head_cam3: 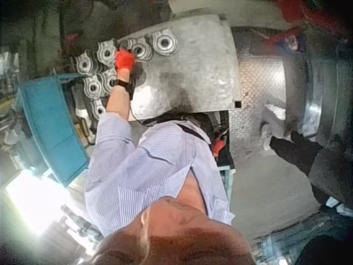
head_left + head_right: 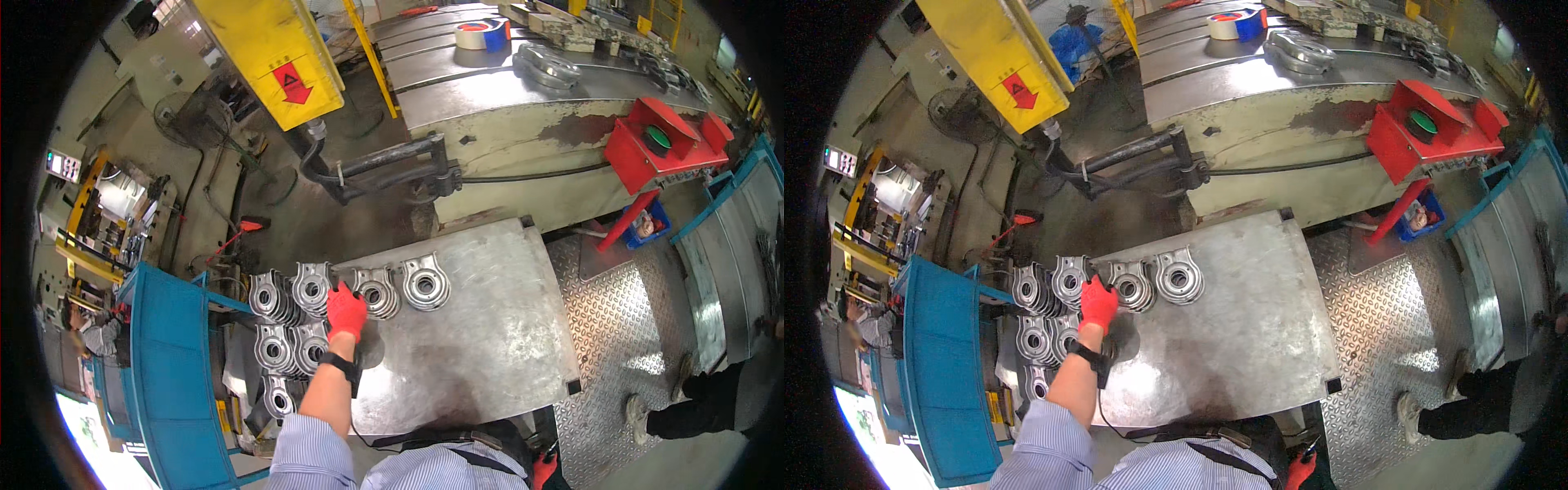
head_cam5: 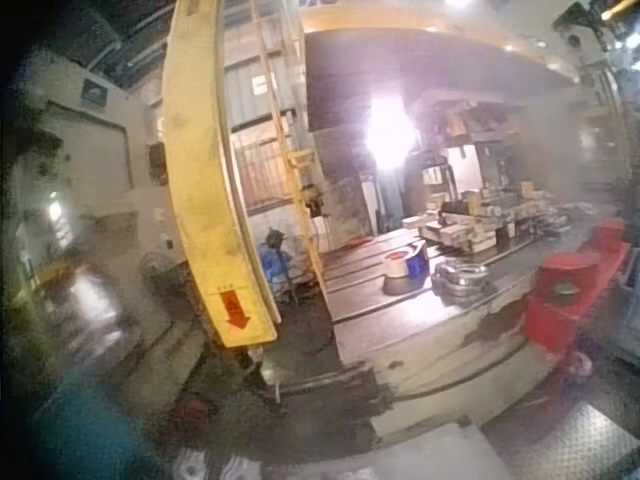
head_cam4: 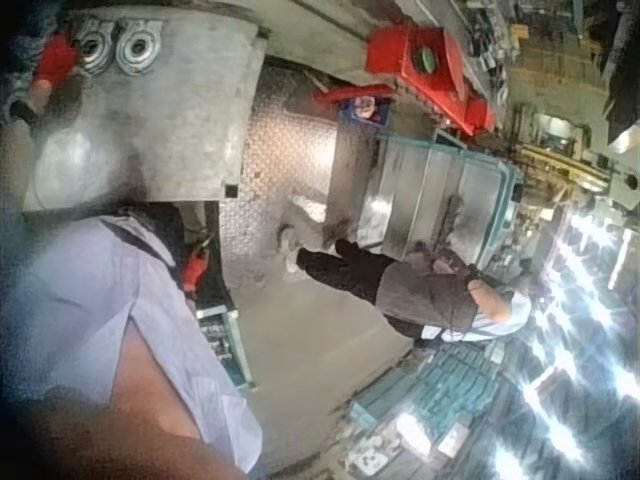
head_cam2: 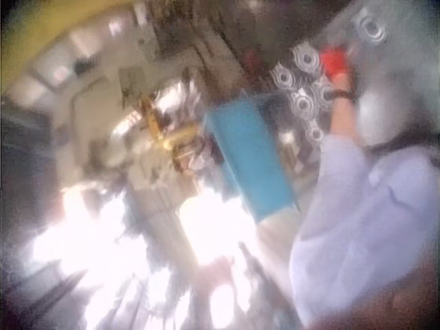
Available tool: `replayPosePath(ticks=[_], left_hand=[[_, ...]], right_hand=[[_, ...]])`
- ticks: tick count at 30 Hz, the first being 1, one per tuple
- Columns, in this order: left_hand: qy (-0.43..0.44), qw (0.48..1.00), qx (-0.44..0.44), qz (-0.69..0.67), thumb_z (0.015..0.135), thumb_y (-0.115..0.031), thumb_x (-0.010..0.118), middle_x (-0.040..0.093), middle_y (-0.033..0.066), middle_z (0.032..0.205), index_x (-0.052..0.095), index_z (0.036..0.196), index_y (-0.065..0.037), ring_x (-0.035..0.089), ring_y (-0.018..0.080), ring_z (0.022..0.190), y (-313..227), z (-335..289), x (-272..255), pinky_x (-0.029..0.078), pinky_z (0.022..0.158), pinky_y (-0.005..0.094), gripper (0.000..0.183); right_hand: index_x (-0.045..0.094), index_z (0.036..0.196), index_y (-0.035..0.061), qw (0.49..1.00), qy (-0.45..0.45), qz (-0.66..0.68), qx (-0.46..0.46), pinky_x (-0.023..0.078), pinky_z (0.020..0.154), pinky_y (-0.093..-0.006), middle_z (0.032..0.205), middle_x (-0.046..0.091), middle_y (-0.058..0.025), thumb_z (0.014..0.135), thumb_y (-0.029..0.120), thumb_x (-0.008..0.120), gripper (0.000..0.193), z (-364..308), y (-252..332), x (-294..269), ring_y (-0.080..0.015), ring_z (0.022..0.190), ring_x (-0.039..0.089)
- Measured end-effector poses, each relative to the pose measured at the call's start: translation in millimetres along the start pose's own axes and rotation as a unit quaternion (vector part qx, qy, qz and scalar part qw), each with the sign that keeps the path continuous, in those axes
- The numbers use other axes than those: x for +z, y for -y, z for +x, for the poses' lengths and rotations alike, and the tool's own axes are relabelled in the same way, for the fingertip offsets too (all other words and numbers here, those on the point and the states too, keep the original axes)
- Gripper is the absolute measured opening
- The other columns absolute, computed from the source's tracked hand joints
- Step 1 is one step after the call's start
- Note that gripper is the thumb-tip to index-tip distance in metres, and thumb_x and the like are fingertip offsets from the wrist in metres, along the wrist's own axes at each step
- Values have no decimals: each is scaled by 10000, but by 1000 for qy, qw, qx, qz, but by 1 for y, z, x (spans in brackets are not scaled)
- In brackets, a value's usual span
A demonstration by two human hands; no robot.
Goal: Inspecting and organizing circular metal components on a work table in a fabrication facility.
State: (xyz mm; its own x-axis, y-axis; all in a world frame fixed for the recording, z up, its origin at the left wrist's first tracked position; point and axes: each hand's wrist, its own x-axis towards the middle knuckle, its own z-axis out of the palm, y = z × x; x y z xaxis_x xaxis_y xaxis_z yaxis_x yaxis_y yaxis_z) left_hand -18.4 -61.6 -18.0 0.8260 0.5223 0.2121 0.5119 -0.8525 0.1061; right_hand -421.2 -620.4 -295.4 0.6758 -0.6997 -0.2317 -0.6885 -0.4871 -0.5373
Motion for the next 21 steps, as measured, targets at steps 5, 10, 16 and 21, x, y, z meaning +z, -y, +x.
replayPosePath(ticks=[5,10,16,21], left_hand=[[187,982,-12,-21,807,-249,573,631,257,987,638,967,3,597,402,969,9,25,1,483,837,450,306],[218,975,-26,-30,785,-175,556,630,263,998,652,929,9,597,411,974,17,37,13,490,825,462,252],[213,976,8,-38,785,-217,586,641,254,960,661,901,9,609,413,938,19,35,15,495,818,462,265],[215,976,-12,-25,784,-227,595,639,265,946,647,926,13,609,412,945,8,28,14,495,827,458,284]], right_hand=[[505,1209,-81,999,-18,15,-42,407,944,-437,1129,578,-272,769,249,681,577,-6,39,-14,-406,1098,527],[500,1210,-89,998,54,40,-15,407,949,-428,1141,573,-274,774,253,675,581,-11,103,-44,-404,1107,523],[544,1160,-57,999,-31,2,-16,433,877,-437,1043,612,-256,736,276,695,559,-18,92,-28,-401,1019,569],[508,1190,-79,998,33,18,-42,439,866,-441,1066,595,-279,798,299,649,563,-21,97,-43,-423,1018,558]])
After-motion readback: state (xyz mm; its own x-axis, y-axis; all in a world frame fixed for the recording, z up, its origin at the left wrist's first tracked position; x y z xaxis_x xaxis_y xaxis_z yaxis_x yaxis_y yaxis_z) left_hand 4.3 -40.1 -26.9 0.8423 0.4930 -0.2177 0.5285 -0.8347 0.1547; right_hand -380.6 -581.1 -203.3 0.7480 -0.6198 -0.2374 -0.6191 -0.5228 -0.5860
